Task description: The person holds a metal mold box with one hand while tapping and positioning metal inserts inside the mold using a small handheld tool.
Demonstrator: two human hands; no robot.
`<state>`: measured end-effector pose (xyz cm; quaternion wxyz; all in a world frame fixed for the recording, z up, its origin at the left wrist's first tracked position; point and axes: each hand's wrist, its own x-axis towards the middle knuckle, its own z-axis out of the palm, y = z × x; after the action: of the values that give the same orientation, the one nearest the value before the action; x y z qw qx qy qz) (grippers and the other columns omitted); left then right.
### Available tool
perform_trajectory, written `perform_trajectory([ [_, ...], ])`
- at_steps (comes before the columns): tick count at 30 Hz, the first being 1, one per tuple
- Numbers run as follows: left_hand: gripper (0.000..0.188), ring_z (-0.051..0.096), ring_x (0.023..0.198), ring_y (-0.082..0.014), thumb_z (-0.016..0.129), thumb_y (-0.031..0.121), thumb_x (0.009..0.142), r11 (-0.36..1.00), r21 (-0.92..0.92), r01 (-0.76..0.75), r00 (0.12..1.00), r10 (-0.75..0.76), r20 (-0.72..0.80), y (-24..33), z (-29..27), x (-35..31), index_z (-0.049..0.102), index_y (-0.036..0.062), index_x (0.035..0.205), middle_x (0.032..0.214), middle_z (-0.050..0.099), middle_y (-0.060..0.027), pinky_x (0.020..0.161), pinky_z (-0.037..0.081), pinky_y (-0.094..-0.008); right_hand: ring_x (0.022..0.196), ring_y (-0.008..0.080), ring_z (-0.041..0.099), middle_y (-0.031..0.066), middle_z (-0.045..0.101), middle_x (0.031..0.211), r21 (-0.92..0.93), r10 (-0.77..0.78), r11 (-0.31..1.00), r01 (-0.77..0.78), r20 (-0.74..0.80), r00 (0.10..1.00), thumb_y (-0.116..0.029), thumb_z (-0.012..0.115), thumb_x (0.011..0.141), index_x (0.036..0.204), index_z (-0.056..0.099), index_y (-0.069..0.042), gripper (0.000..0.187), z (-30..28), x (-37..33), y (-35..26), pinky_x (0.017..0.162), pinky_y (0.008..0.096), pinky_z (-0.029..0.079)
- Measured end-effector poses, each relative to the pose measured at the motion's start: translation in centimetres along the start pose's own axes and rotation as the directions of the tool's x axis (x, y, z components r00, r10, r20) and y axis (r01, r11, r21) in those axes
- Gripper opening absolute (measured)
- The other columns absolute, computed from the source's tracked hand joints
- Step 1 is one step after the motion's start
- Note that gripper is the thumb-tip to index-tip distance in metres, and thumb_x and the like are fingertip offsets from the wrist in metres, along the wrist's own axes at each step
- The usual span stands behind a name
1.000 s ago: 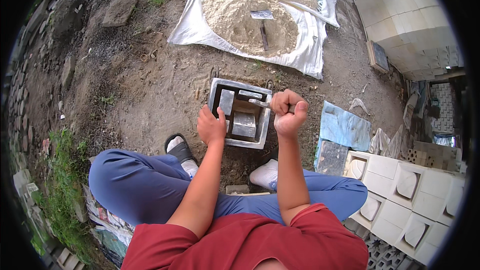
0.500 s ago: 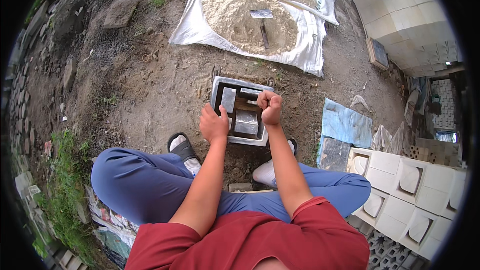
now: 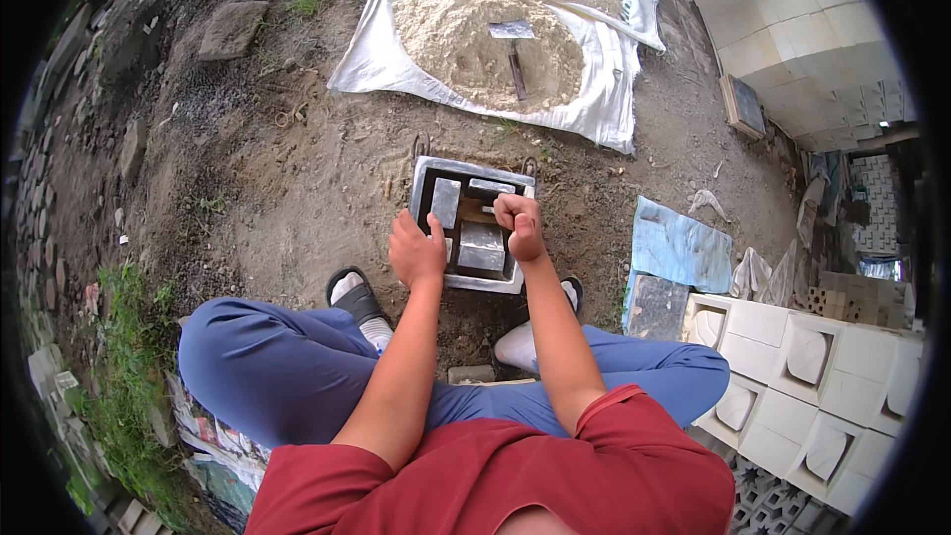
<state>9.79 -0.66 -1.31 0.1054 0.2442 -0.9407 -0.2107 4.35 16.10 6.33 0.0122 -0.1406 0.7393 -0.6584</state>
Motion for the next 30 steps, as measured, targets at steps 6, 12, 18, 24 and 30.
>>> perform_trajectory([
  [6,0.049,0.067,0.091,-0.0364,0.059,0.047,0.098,1.000,0.007,-0.014,0.998,0.014,-0.061,-0.4,0.5,0.6,0.058,0.0056,0.124,0.109,0.066,-0.0149,0.075,0.055,-0.0489,0.056,0.0115,0.029,-0.0022,0.029,0.062,-0.006,-0.069,0.998,0.068,-0.129,0.989,-0.079,0.041,0.095,0.064,0.032,-0.006,0.080,0.7,0.0,-0.2,0.053,0.0326,0.019],
  [12,0.048,0.068,0.090,-0.0359,0.060,0.046,0.098,1.000,0.024,-0.016,0.999,0.018,-0.047,-0.6,0.5,0.3,0.058,0.0055,0.124,0.109,0.066,-0.0145,0.074,0.055,-0.0490,0.053,0.0136,0.028,-0.0014,0.028,0.057,0.173,-0.067,0.978,0.115,-0.264,0.962,-0.078,0.042,0.096,0.062,0.029,-0.009,0.078,-0.7,1.1,-5.1,0.054,0.0330,0.021],
  [18,0.047,0.068,0.090,-0.0359,0.061,0.045,0.097,1.000,0.029,-0.002,0.998,0.003,-0.056,-1.1,0.3,0.7,0.057,0.0061,0.123,0.108,0.066,-0.0145,0.074,0.055,-0.0494,0.054,0.0109,0.030,-0.0015,0.030,0.059,0.113,-0.103,0.986,0.123,-0.166,0.981,-0.079,0.042,0.096,0.063,0.029,-0.008,0.080,-0.4,1.2,-5.7,0.052,0.0322,0.020],
  [24,0.048,0.068,0.090,-0.0363,0.060,0.046,0.098,0.999,0.030,-0.010,1.000,0.010,-0.009,-0.4,-0.1,0.4,0.057,0.0060,0.123,0.107,0.065,-0.0149,0.074,0.055,-0.0491,0.054,0.0107,0.029,-0.0023,0.030,0.059,0.034,-0.056,0.998,0.058,-0.057,0.997,-0.084,0.041,0.093,0.062,0.028,-0.008,0.083,-0.3,1.5,0.8,0.052,0.0321,0.019],
  [30,0.048,0.068,0.089,-0.0365,0.060,0.046,0.098,1.000,0.011,0.008,1.000,-0.008,-0.011,0.0,0.1,0.8,0.057,0.0058,0.123,0.107,0.065,-0.0150,0.075,0.055,-0.0493,0.055,0.0107,0.028,-0.0017,0.031,0.060,0.111,-0.034,0.992,0.053,-0.170,0.985,-0.076,0.039,0.100,0.063,0.028,-0.008,0.078,-0.5,2.3,0.2,0.053,0.0325,0.020],
])
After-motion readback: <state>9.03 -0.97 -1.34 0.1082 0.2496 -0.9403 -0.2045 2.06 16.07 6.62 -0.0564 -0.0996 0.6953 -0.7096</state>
